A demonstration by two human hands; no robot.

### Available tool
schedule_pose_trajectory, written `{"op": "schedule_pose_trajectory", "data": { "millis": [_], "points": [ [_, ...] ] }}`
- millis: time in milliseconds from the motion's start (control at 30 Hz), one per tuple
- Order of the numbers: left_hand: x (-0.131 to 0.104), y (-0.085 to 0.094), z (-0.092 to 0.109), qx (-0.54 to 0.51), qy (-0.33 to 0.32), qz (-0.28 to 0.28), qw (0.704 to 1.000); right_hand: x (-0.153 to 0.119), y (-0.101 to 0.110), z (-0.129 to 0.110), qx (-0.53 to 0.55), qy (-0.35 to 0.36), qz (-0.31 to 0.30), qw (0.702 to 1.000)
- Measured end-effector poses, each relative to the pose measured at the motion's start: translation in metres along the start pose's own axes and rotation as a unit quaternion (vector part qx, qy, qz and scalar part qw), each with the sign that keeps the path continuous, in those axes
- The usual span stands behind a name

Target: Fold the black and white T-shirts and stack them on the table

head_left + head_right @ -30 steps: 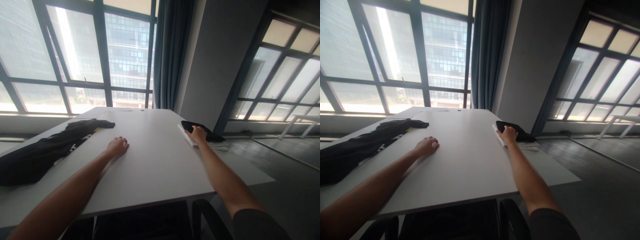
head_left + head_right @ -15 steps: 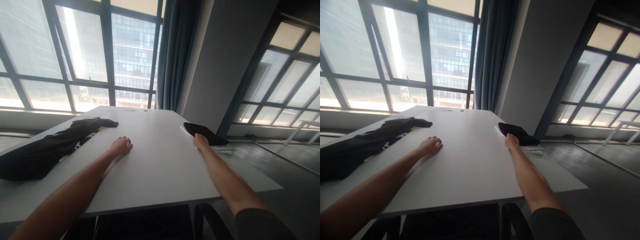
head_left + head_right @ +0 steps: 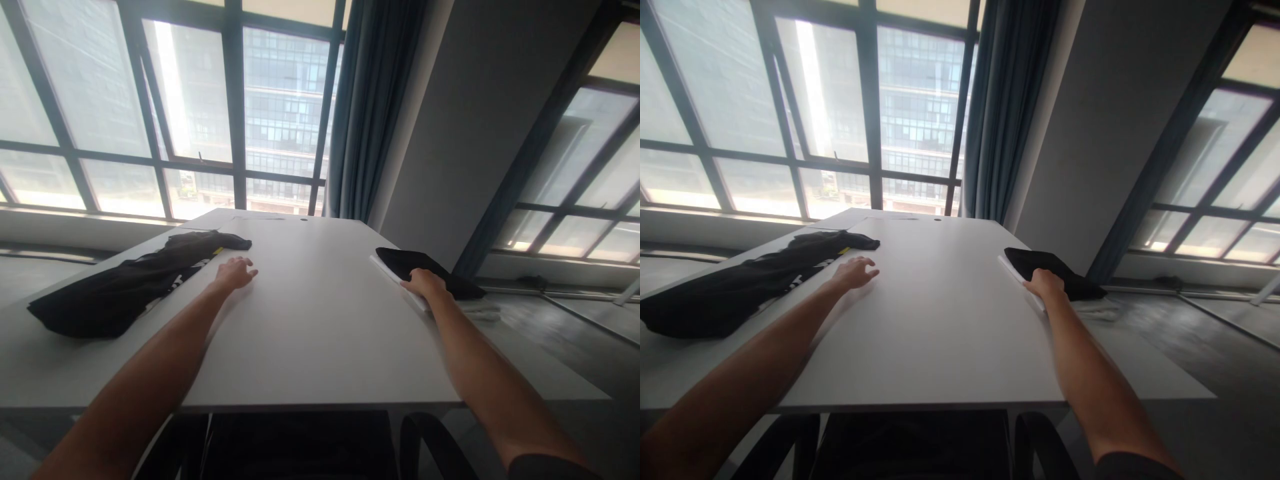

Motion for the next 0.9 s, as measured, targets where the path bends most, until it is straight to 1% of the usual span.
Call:
{"op": "schedule_pose_trajectory", "data": {
  "millis": [67,133,200,233,300,367,467,600,667,733,800,833,900],
  "points": [
    [0.004,0.013,-0.043,0.041,0.075,0.036,0.996,-0.003,0.009,-0.011,0.016,0.037,0.054,0.998],
    [0.001,0.025,-0.087,0.076,0.16,0.085,0.98,-0.007,0.016,-0.024,0.028,0.074,0.102,0.992],
    [-0.006,0.027,-0.125,0.082,0.245,0.099,0.961,-0.011,0.017,-0.036,0.032,0.102,0.115,0.988],
    [-0.009,0.024,-0.138,0.08,0.275,0.093,0.953,-0.013,0.016,-0.043,0.034,0.116,0.114,0.986],
    [-0.013,0.019,-0.152,0.074,0.301,0.086,0.947,-0.018,0.014,-0.054,0.035,0.142,0.108,0.983],
    [-0.014,0.015,-0.154,0.079,0.302,0.088,0.946,-0.022,0.012,-0.064,0.032,0.16,0.098,0.982],
    [-0.014,0.015,-0.15,0.084,0.304,0.084,0.945,-0.028,0.01,-0.073,0.03,0.176,0.077,0.981],
    [-0.017,0.019,-0.151,0.039,0.318,0.068,0.945,-0.032,0.009,-0.079,0.04,0.183,0.057,0.981],
    [-0.019,0.025,-0.152,0.013,0.332,0.083,0.939,-0.031,0.007,-0.081,0.047,0.185,0.05,0.98],
    [-0.019,0.034,-0.148,0.005,0.324,0.12,0.938,-0.03,0.005,-0.083,0.056,0.186,0.044,0.98],
    [-0.015,0.039,-0.132,0.005,0.29,0.137,0.947,-0.03,0.002,-0.085,0.067,0.185,0.038,0.98],
    [-0.012,0.037,-0.12,0.0,0.27,0.13,0.954,-0.03,0.0,-0.086,0.073,0.185,0.037,0.979],
    [-0.005,0.026,-0.087,-0.024,0.225,0.088,0.97,-0.032,-0.002,-0.092,0.082,0.189,0.037,0.978]
  ]
}}
Point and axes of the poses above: each hand's wrist, its own x-axis towards the middle knuckle, its own y-axis out of the back of the hand, z = x × y, the point moved 7 cm from there along x, towards the middle knuckle, and after that the axes turned 9 degrees about z, right-handed, at the moved point
